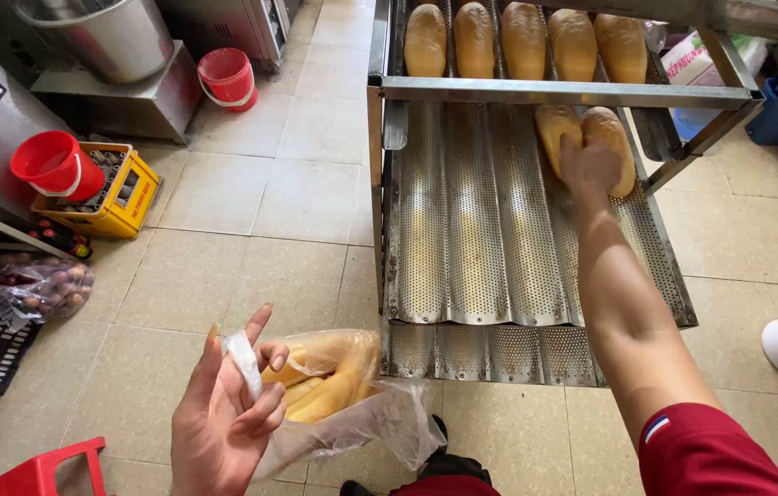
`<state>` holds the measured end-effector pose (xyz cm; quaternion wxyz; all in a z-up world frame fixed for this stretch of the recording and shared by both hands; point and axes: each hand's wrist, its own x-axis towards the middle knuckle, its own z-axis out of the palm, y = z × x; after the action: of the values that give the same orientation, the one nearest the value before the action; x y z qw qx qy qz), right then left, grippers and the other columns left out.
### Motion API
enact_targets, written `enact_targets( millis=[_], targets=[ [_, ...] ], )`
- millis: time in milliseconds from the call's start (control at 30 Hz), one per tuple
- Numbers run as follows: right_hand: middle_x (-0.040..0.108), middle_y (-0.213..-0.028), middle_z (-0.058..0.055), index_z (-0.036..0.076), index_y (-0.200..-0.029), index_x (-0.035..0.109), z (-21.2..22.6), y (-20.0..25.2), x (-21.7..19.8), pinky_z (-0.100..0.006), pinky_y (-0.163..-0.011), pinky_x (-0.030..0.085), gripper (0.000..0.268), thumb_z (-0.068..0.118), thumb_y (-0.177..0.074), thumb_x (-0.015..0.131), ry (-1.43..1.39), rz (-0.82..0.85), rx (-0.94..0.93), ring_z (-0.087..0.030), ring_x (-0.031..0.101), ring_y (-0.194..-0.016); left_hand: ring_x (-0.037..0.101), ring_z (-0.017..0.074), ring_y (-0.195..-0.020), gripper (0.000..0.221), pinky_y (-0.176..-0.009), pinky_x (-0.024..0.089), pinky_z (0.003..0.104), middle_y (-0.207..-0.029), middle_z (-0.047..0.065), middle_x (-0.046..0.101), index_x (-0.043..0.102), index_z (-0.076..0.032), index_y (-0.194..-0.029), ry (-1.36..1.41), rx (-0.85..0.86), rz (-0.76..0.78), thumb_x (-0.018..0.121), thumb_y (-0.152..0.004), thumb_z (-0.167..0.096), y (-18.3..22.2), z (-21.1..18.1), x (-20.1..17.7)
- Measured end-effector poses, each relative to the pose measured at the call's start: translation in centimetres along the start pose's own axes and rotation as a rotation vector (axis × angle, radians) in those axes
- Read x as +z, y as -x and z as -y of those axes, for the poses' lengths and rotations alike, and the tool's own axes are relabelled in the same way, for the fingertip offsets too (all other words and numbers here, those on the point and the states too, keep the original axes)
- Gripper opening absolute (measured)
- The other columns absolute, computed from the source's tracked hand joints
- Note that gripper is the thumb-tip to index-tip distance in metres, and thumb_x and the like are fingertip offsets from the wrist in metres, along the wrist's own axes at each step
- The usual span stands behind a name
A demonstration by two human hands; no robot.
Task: Gathering loaves of bread from a cooling rack and placing them into plastic bags for sale.
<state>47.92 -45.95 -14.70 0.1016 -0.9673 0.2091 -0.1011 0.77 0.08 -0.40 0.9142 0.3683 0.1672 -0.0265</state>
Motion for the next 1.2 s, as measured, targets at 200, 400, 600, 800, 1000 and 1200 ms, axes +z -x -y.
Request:
enact_targets(
  millis=[200, 400, 600, 800, 1000, 1200],
  targets=[
    [0.047, -0.141, -0.035, 0.004, -0.156, 0.029, 3.1, 1.2, -1.2, -0.057, -0.106, 0.038, 0.09, 0.048, -0.09, 0.072, -0.032, -0.019, -0.333, -0.053, 0.047, -0.129, 0.025, 0.0051, -0.042, 0.097, -0.038, 0.022, 0.022, -0.097, 0.009, 0.052, 0.02, 0.001, -0.163, -0.005, 0.007, -0.037, 0.053, -0.095, -0.061, -0.1, -0.1, 0.0],
    [0.048, -0.148, -0.025, 0.015, -0.157, 0.03, 4.8, 2.8, -6.2, -0.055, -0.11, 0.036, 0.102, 0.049, -0.077, 0.083, 0.237, 0.04, -0.437, -0.044, 0.045, -0.137, 0.026, 0.0054, -0.041, 0.099, -0.039, 0.021, 0.022, -0.097, 0.01, 0.053, 0.019, 0.001, -0.163, 0.008, 0.02, -0.03, 0.053, -0.095, -0.062, 0.2, -0.1, -0.5],
    [0.058, -0.14, -0.022, 0.012, -0.152, 0.048, 3.6, 1.3, -4.6, -0.049, -0.097, 0.051, 0.095, 0.054, -0.076, 0.085, 0.189, 0.091, -0.315, -0.037, 0.064, -0.117, 0.026, 0.0059, -0.042, 0.1, -0.04, 0.022, 0.023, -0.097, 0.009, 0.052, 0.02, 0.0, -0.163, 0.016, -0.01, -0.019, 0.053, -0.094, -0.064, -0.5, 0.3, -0.2],
    [0.07, -0.123, -0.021, 0.011, -0.15, 0.053, 2.5, 4.2, -5.2, -0.049, -0.099, 0.052, 0.09, 0.054, -0.077, 0.086, 0.13, 0.099, -0.309, -0.038, 0.066, -0.116, 0.026, 0.006, -0.042, 0.1, -0.039, 0.023, 0.022, -0.097, 0.009, 0.053, 0.021, 0.001, -0.163, 0.013, -0.002, -0.012, 0.054, -0.094, -0.064, -0.9, 0.7, -0.2],
    [0.071, -0.113, -0.018, 0.011, -0.133, 0.058, 0.5, 6.9, -5.1, -0.053, -0.093, 0.052, 0.087, 0.058, -0.068, 0.09, 0.324, -0.056, -0.403, -0.043, 0.063, -0.115, 0.026, 0.006, -0.044, 0.099, -0.042, 0.024, 0.021, -0.098, 0.008, 0.054, 0.023, 0.001, -0.163, 0.032, -0.024, -0.017, 0.055, -0.094, -0.063, -0.8, 0.9, -0.5],
    [0.072, -0.112, -0.018, 0.007, -0.125, 0.063, -1.3, 5.6, -6.0, -0.049, -0.091, 0.054, 0.082, 0.059, -0.068, 0.091, 0.268, -0.016, -0.341, -0.039, 0.066, -0.108, 0.026, 0.0058, -0.045, 0.098, -0.043, 0.024, 0.021, -0.097, 0.008, 0.054, 0.026, 0.002, -0.162, 0.031, -0.042, 0.0, 0.055, -0.095, -0.063, -0.8, 1.1, -0.5]
  ],
)
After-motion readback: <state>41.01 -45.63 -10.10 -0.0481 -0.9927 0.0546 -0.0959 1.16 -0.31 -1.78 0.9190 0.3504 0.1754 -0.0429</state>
